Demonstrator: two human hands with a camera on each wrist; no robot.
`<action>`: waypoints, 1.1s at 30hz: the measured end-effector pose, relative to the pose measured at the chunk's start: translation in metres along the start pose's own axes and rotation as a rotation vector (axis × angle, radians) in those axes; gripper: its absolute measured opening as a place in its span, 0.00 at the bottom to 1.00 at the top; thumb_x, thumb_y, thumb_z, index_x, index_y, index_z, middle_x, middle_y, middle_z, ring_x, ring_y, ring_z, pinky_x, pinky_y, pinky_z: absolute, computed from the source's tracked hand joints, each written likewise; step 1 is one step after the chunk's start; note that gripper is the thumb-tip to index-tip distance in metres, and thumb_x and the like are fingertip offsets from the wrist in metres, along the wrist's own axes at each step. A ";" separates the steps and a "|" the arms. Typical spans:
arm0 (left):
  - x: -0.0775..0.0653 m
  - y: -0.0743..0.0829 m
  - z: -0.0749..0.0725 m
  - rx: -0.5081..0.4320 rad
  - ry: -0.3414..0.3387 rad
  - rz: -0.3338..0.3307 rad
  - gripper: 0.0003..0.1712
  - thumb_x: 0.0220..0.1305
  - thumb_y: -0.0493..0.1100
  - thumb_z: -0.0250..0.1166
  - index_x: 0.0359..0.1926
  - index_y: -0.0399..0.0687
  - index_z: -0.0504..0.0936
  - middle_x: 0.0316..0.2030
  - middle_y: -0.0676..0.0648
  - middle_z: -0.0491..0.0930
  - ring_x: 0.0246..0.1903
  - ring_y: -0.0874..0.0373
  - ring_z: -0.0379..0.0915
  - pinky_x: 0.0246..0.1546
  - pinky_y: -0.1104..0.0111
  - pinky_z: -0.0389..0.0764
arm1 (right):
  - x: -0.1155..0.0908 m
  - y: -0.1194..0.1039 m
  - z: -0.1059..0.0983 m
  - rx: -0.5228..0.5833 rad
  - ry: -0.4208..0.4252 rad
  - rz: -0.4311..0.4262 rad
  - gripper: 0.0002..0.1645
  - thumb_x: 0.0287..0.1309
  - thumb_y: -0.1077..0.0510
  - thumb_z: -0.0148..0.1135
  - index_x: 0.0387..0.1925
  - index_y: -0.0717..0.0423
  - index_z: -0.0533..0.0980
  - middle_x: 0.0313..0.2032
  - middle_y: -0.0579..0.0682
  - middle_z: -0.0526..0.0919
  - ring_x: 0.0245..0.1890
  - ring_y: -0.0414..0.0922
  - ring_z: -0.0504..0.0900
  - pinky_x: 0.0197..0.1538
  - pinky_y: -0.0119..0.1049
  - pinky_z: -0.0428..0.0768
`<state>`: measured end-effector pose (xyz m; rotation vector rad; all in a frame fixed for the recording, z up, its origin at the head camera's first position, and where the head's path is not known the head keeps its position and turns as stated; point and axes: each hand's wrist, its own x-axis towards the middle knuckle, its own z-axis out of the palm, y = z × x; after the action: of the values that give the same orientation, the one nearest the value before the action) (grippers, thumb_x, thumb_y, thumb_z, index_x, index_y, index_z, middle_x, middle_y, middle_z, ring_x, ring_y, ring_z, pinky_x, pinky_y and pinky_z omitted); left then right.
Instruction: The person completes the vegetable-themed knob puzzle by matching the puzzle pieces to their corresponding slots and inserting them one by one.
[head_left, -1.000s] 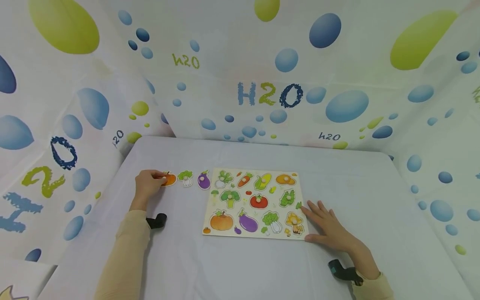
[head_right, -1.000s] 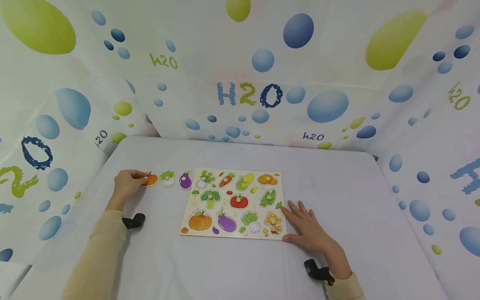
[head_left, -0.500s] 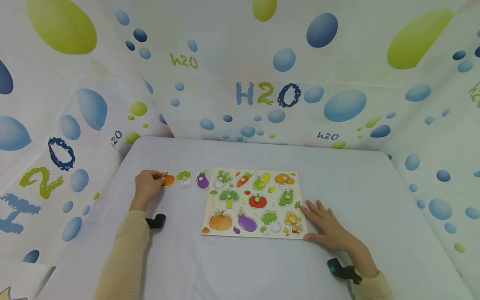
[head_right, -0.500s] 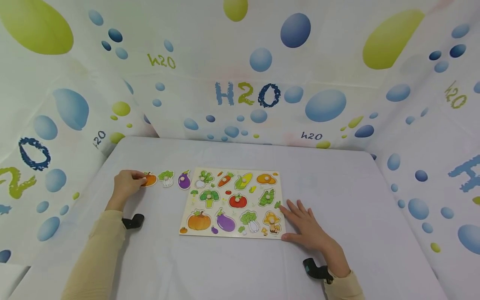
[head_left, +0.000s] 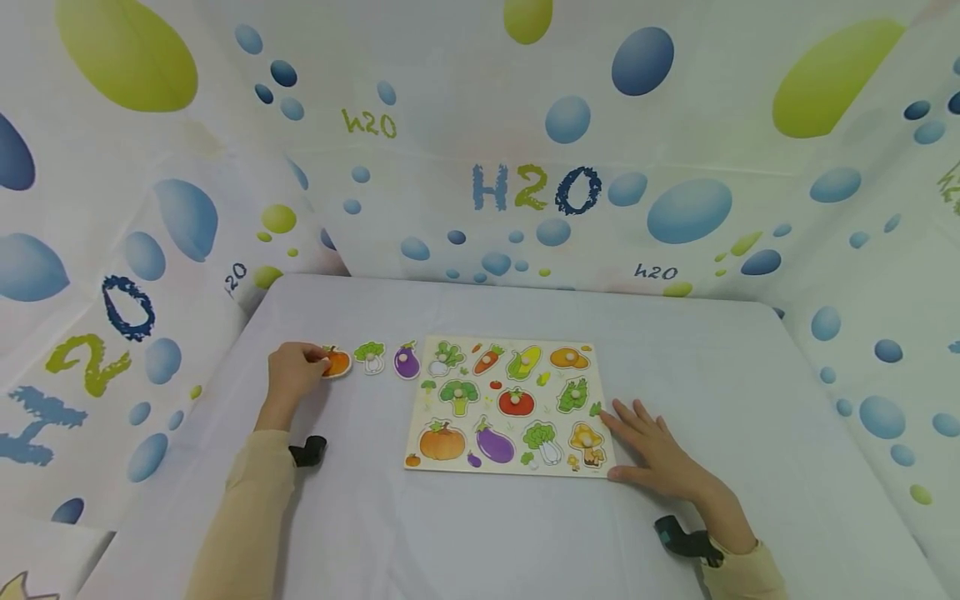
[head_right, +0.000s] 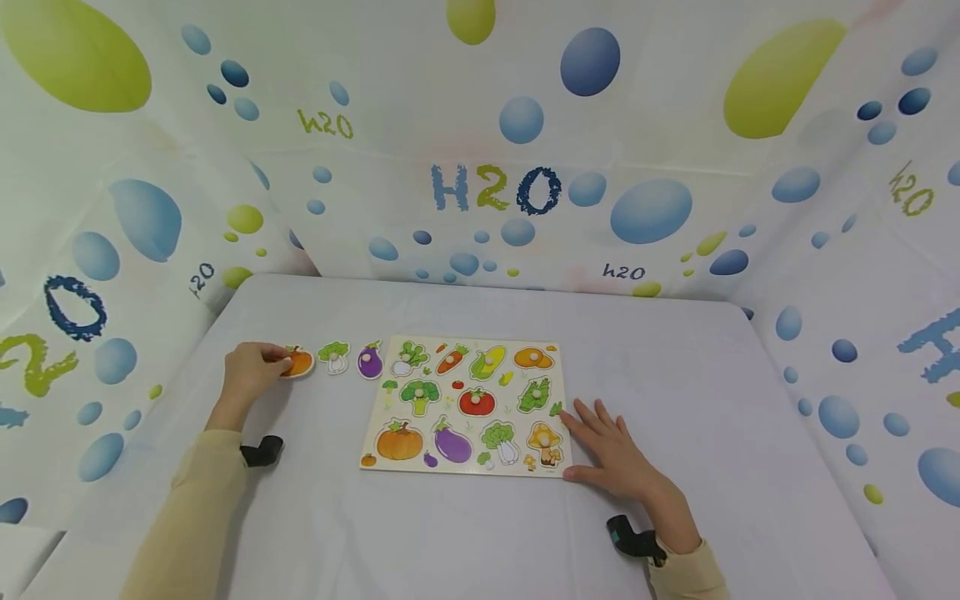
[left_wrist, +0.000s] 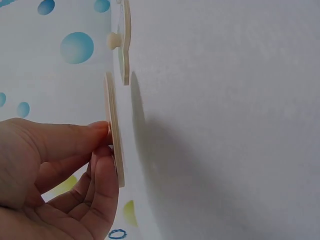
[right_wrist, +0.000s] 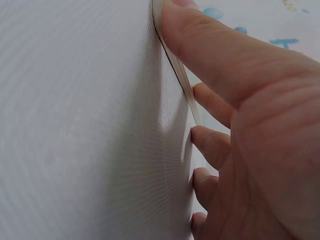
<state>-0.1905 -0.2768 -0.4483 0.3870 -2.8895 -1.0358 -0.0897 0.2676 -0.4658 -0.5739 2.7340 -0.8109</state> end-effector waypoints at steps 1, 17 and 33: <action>-0.001 0.000 -0.001 0.001 0.001 0.004 0.12 0.62 0.35 0.63 0.41 0.27 0.82 0.40 0.30 0.82 0.38 0.42 0.75 0.40 0.58 0.77 | 0.000 0.000 0.000 0.000 -0.001 0.000 0.51 0.50 0.41 0.70 0.72 0.52 0.61 0.74 0.64 0.52 0.73 0.70 0.40 0.66 0.74 0.38; -0.032 0.028 0.003 0.017 -0.040 0.114 0.11 0.60 0.34 0.65 0.40 0.27 0.84 0.37 0.31 0.83 0.37 0.41 0.78 0.37 0.57 0.81 | 0.001 0.002 0.002 0.013 -0.020 0.018 0.52 0.50 0.41 0.70 0.73 0.51 0.60 0.75 0.63 0.51 0.74 0.69 0.39 0.67 0.72 0.36; -0.070 0.075 0.023 0.029 -0.136 0.274 0.06 0.57 0.33 0.69 0.36 0.34 0.86 0.28 0.42 0.83 0.29 0.53 0.74 0.28 0.67 0.76 | 0.002 0.003 0.003 0.005 -0.022 0.028 0.51 0.50 0.40 0.70 0.73 0.50 0.60 0.75 0.62 0.51 0.74 0.68 0.39 0.68 0.72 0.37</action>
<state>-0.1421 -0.1893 -0.4158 -0.0824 -2.9646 -1.0106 -0.0915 0.2677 -0.4701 -0.5397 2.7130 -0.7996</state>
